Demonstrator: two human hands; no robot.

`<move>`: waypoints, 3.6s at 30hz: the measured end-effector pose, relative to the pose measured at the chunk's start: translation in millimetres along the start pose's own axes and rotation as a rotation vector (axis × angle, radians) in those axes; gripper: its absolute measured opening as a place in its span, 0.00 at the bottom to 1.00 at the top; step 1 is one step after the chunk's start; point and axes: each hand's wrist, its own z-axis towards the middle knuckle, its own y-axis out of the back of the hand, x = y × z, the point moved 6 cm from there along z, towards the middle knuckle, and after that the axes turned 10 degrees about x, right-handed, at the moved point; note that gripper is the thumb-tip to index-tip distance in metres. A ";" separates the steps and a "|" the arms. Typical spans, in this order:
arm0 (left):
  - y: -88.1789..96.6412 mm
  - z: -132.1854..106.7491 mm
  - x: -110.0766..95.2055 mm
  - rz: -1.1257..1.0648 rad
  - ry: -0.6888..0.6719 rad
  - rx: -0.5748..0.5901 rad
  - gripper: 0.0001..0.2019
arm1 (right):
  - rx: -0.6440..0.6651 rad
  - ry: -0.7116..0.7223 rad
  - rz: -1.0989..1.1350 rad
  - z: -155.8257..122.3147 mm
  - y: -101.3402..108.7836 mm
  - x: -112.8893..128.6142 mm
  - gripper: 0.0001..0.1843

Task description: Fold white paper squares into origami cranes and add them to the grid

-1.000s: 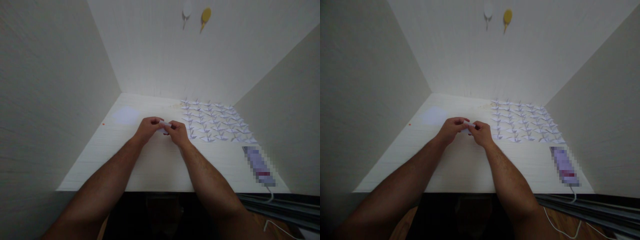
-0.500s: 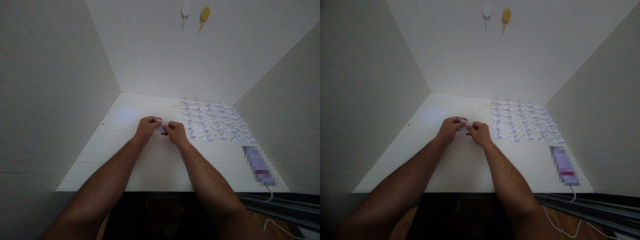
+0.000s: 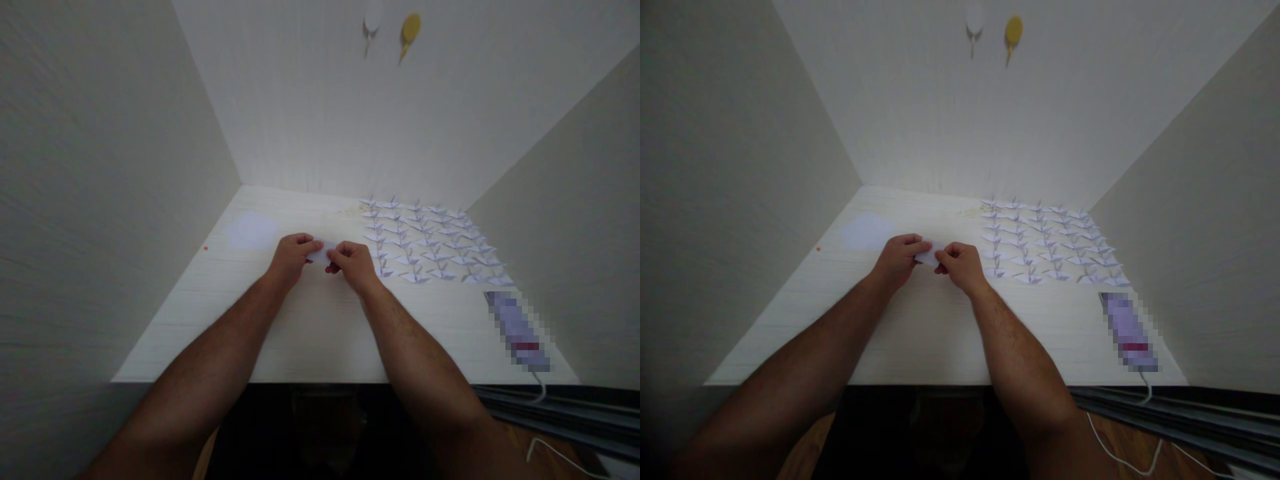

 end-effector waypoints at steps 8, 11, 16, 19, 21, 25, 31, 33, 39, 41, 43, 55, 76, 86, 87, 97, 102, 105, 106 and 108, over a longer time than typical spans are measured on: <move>-0.6 0.4 0.7 0.010 -0.008 0.016 0.12 | 0.002 0.004 -0.035 -0.6 0.7 3.5 0.14; -1.8 1.2 1.0 0.037 -0.022 0.042 0.12 | -0.016 0.011 -0.042 -0.5 1.3 4.2 0.14; -2.7 1.8 -2.2 0.096 -0.064 0.075 0.09 | -0.117 0.052 0.022 2.2 7.9 2.1 0.13; -5.6 -0.5 -6.7 0.171 -0.062 0.120 0.07 | -0.136 0.052 -0.009 3.4 13.1 1.1 0.13; -7.5 -2.8 -9.8 0.222 -0.058 0.149 0.07 | -0.081 0.036 -0.066 4.1 12.5 0.5 0.13; -8.3 -5.1 -13.7 0.230 -0.073 0.181 0.10 | 0.025 0.023 -0.117 4.2 6.6 -0.6 0.13; -1.7 -3.3 -14.7 0.154 -0.130 0.088 0.13 | -0.005 0.072 -0.051 4.6 5.9 1.9 0.11; -3.9 -2.5 -11.7 0.178 -0.106 0.129 0.15 | -0.043 0.108 -0.019 4.9 10.0 3.9 0.13; -6.7 -1.6 -0.9 -0.017 0.041 0.236 0.12 | -0.008 0.145 0.160 6.9 14.2 3.3 0.16; -4.8 -1.9 -2.0 -0.105 0.045 0.220 0.12 | 0.056 0.138 0.246 7.1 10.7 2.0 0.19; -4.1 -2.3 -3.6 -0.157 0.044 0.221 0.13 | 0.119 0.134 0.289 6.6 6.6 1.8 0.20; -5.8 -2.2 -3.7 -0.252 0.090 0.241 0.13 | 0.203 0.299 0.174 5.2 3.5 10.4 0.15; -8.1 -3.7 -4.4 0.266 0.065 0.222 0.07 | 0.126 0.112 -0.036 6.4 13.2 7.8 0.06; -12.6 -3.4 2.0 0.313 0.070 0.225 0.06 | 0.020 0.128 -0.151 7.7 14.2 2.8 0.04; -12.6 -3.6 1.5 0.312 0.067 0.219 0.06 | 0.015 0.132 -0.157 7.5 14.1 2.8 0.03; -11.0 -3.2 1.2 0.243 0.077 0.237 0.08 | -0.008 0.130 -0.208 5.5 14.3 6.2 0.04; -10.7 -3.7 0.0 0.311 0.074 0.219 0.07 | -0.016 0.152 -0.267 5.6 14.2 5.7 0.05; -10.9 -3.5 -0.4 0.318 0.069 0.212 0.07 | -0.020 0.153 -0.285 5.9 14.5 4.4 0.05; -11.1 -3.4 -0.7 0.321 0.067 0.211 0.07 | -0.021 0.150 -0.287 6.0 14.7 3.8 0.05; -11.7 -3.6 -1.6 0.348 0.064 0.213 0.07 | -0.020 0.147 -0.287 6.4 14.7 2.5 0.06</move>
